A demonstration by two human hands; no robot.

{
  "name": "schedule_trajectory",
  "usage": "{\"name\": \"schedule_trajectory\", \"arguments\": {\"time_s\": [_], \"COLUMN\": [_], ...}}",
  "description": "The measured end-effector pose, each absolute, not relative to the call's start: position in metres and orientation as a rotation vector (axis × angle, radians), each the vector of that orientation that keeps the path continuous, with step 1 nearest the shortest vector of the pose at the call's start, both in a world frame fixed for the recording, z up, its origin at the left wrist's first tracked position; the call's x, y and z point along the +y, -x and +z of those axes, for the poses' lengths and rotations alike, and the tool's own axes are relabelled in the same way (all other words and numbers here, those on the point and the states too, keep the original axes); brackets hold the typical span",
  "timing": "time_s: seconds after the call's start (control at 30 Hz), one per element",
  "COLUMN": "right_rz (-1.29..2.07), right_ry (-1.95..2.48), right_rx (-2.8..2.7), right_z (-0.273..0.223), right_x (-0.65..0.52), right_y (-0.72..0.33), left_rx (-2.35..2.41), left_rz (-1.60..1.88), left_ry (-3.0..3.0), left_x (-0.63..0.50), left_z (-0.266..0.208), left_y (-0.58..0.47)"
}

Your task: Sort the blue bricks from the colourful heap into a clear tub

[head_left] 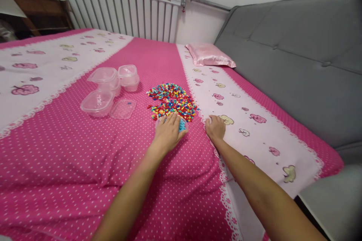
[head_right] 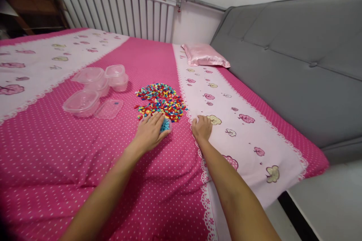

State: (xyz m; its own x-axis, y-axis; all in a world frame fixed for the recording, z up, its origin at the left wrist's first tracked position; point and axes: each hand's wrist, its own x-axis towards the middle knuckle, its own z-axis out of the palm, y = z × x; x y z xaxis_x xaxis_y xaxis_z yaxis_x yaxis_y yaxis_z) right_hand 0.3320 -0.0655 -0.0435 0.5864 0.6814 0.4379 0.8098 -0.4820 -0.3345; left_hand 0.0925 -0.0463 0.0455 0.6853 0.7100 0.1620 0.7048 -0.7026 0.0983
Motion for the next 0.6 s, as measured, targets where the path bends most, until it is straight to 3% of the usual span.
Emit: {"name": "schedule_trajectory", "arguments": {"time_s": [0.6], "right_rz": [-0.317], "right_ry": [2.305], "right_rx": [-1.191], "right_z": [-0.041], "right_x": [-0.067], "right_y": [-0.331], "left_rx": [1.088], "left_rz": [0.186], "left_ry": [-2.885], "left_x": [-0.056], "left_z": [0.039], "left_y": [-0.101]}}
